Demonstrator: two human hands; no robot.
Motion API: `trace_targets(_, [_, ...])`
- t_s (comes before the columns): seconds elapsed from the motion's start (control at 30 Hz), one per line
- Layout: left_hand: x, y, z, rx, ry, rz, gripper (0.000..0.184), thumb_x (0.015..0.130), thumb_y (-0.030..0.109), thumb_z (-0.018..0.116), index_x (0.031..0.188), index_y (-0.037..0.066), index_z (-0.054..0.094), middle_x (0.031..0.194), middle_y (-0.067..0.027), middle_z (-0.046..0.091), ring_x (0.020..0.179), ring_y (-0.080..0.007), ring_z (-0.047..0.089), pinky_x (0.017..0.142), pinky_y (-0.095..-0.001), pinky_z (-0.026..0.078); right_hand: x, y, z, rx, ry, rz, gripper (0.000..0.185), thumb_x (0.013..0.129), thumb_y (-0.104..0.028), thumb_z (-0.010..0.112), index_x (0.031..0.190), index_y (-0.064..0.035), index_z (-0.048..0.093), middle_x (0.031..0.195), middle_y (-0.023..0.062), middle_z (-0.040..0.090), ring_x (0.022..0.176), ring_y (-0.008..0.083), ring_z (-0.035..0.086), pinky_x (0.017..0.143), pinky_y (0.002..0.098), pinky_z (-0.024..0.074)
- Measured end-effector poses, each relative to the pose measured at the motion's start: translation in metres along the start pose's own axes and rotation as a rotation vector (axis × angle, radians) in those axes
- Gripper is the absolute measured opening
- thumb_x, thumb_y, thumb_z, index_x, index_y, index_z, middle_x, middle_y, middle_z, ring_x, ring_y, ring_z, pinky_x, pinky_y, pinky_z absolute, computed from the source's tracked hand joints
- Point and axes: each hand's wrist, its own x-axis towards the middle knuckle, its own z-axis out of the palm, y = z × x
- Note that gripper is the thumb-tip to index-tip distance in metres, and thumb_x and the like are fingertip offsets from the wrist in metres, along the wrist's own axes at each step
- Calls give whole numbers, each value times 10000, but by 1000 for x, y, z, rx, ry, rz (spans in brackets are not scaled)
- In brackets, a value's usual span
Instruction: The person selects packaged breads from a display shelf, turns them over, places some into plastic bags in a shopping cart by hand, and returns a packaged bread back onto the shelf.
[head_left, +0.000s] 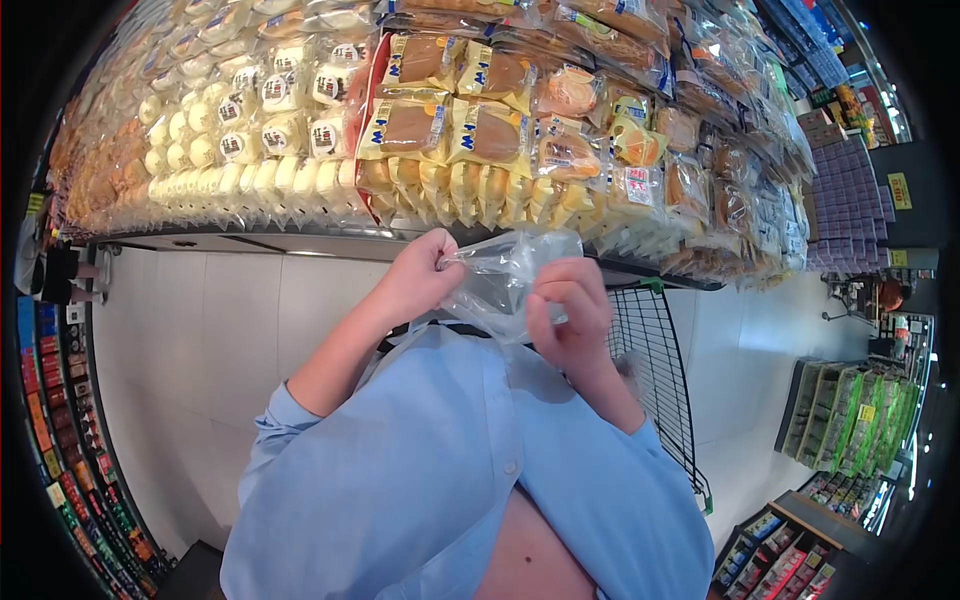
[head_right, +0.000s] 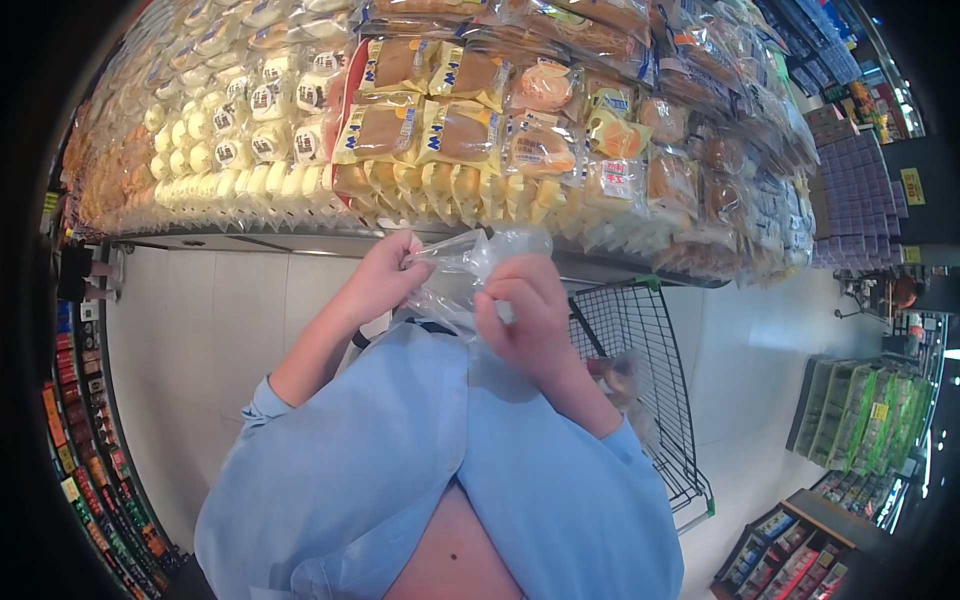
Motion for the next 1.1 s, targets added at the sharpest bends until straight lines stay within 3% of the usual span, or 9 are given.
trace_targets(0.13, [-1, -4, 4, -117, -15, 16, 233, 910, 158, 629, 789, 90, 442, 636, 29, 471, 481, -49, 450, 420, -232, 378, -9, 23, 46, 47, -272, 163, 173, 825, -110, 675, 920, 14, 599, 950, 186, 635, 899, 370, 610, 799, 421, 487])
trace_targets(0.27, [-3, -19, 8, -100, -55, 60, 246, 923, 163, 625, 783, 91, 436, 635, 39, 452, 502, -50, 451, 434, -240, 371, -44, 82, 76, -461, -526, 411, 309, 886, -221, 615, 1080, 18, 601, 988, 200, 665, 922, 390, 633, 806, 453, 503])
trace_targets(0.37, [3, -37, 5, -20, 36, 152, 240, 922, 155, 622, 786, 88, 436, 640, 37, 449, 522, -49, 450, 450, -242, 371, -13, 43, 60, -506, -783, 663, 331, 900, -280, 609, 1090, -9, 623, 973, 172, 685, 891, 400, 646, 779, 455, 515])
trace_targets(0.47, [8, -44, -7, 82, 164, 226, 233, 922, 143, 618, 790, 86, 435, 643, 32, 453, 532, -49, 451, 460, -244, 375, 6, 24, 40, -49, -603, 474, 294, 883, -249, 651, 1074, -26, 639, 940, 152, 699, 829, 399, 657, 744, 457, 523])
trace_targets(0.57, [1, -27, -17, -119, 115, 73, 243, 922, 135, 622, 784, 85, 428, 641, 30, 454, 540, -51, 461, 470, -248, 395, 35, 17, 31, -77, -236, 506, 279, 847, -190, 696, 1084, -49, 656, 960, 151, 692, 880, 372, 652, 792, 427, 519])
trace_targets(0.63, [1, -30, -20, -163, 93, 100, 256, 922, 140, 627, 778, 89, 420, 641, 33, 449, 537, -51, 459, 470, -245, 397, 67, 38, 32, -345, -109, 200, 300, 792, -63, 735, 1081, -35, 660, 980, 134, 685, 947, 306, 652, 829, 377, 514])
trace_targets(0.7, [2, -33, -21, -173, 70, 126, 261, 929, 141, 626, 784, 100, 413, 647, 39, 447, 531, -47, 462, 470, -235, 401, 97, 53, 32, -439, -93, -37, 441, 782, -125, 749, 1196, -57, 614, 1116, 157, 650, 1082, 331, 594, 947, 398, 464])
trace_targets(0.9, [-6, -32, -30, -146, 37, 151, 255, 946, 131, 617, 800, 119, 407, 661, 51, 450, 541, -40, 483, 482, -218, 417, 145, 94, 54, -545, -356, -129, 724, 760, -267, 769, 1386, -61, 467, 1228, 196, 595, 1167, 367, 542, 1003, 439, 419])
trace_targets(1.1, [-5, -36, -40, -307, 100, 194, 192, 947, 126, 609, 858, 110, 440, 704, 32, 510, 602, -55, 530, 545, -221, 454, 168, 82, 51, -555, -516, 84, 762, 740, -276, 778, 1392, -49, 455, 1205, 216, 599, 1139, 376, 559, 984, 429, 433])
